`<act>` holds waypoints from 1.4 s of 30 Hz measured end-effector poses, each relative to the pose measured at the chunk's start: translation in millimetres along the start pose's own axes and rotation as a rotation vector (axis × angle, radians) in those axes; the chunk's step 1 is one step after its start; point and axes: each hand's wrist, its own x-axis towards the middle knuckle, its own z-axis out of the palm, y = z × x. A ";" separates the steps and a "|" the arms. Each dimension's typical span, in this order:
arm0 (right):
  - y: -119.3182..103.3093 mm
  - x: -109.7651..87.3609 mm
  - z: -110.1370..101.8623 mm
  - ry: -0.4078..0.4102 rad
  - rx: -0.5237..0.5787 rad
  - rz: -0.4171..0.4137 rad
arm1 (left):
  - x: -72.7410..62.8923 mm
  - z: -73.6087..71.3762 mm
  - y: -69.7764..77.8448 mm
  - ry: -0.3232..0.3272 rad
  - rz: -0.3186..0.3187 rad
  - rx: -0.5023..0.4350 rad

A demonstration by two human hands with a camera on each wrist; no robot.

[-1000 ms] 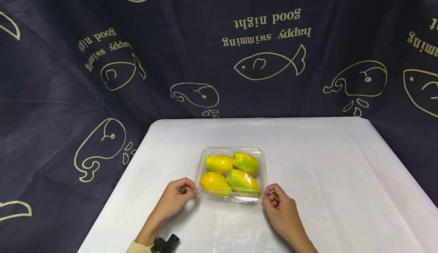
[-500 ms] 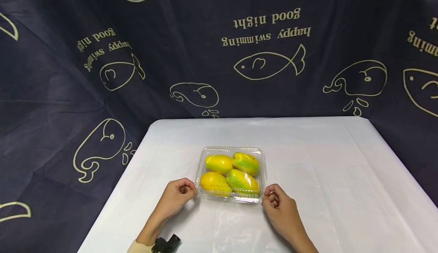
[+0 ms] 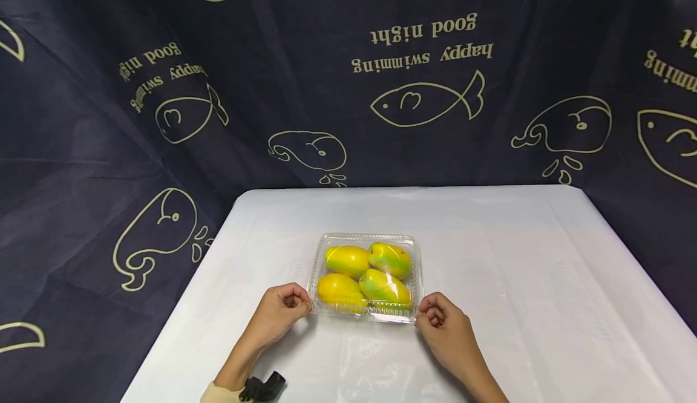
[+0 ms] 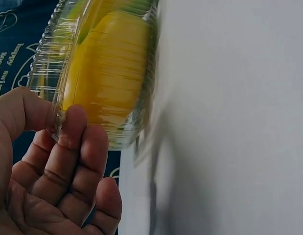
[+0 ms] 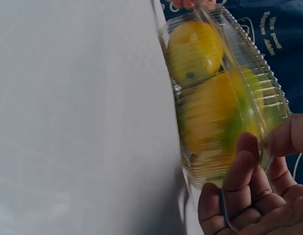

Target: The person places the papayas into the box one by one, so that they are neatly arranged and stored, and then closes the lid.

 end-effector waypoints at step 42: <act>-2.8 2.6 -6.4 -0.088 0.189 0.080 | -1.4 4.3 1.4 0.020 -0.037 -0.046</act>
